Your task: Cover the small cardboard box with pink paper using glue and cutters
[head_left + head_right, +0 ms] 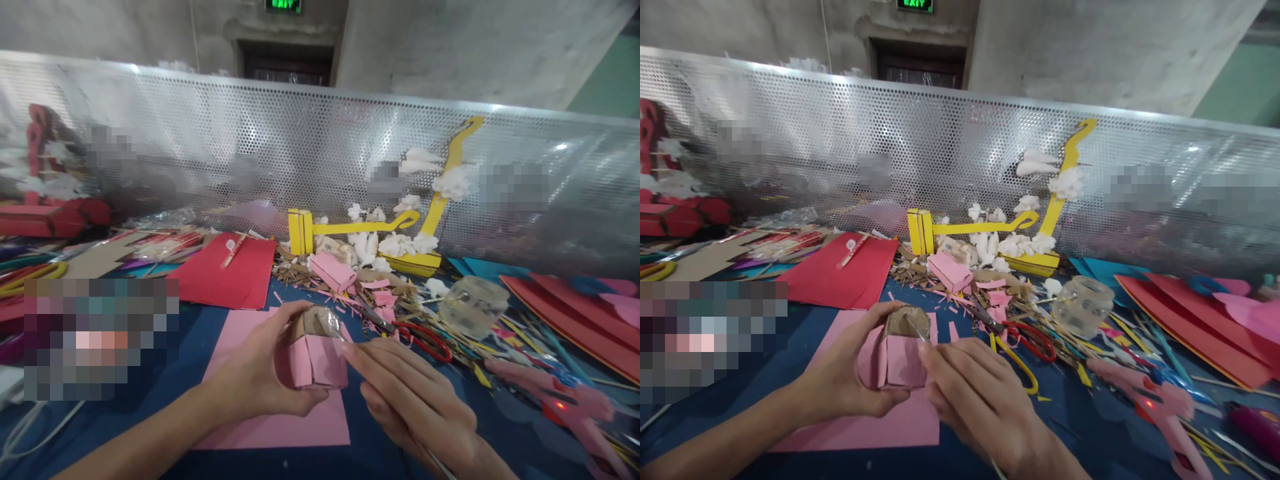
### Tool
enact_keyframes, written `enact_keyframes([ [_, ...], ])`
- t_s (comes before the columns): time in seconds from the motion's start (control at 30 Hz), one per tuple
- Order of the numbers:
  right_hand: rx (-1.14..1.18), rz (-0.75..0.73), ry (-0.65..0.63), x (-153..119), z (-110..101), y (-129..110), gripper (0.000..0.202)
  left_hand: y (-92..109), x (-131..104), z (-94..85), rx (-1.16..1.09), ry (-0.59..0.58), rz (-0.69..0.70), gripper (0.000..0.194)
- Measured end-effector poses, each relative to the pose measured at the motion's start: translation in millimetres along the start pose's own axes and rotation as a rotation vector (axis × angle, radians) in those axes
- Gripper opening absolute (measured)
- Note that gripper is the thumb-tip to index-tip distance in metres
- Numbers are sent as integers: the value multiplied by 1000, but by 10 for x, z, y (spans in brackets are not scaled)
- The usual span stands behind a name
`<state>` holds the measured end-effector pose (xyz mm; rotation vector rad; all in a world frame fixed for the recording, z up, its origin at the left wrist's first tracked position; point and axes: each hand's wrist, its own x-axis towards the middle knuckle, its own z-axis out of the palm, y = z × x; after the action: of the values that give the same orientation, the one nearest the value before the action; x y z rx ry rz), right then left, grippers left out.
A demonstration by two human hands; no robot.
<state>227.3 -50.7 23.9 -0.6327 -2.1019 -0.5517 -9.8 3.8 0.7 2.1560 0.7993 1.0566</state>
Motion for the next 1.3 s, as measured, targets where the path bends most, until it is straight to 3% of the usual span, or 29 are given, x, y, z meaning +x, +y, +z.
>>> enact_keyframes([
  [0.27, 430, 701, 177, -46, 168, -60, 28, 4, 6, -15, -82, -48, -31, 92],
  [0.37, 623, 832, 234, -45, 222, -26, 33, 22, 15, -23, -81, -54, -38, 91],
  [0.57, 460, 569, 78, -60, 101, 23, 18, -1, -11, -10, -59, -6, -55, 92],
  [0.73, 398, 410, 67, -34, 40, 23, 22, -44, -30, 6, -45, 13, -13, 92],
  [1.3, 466, 408, 70, -48, 123, -43, 24, -83, -28, -21, -68, -7, -2, 93],
])
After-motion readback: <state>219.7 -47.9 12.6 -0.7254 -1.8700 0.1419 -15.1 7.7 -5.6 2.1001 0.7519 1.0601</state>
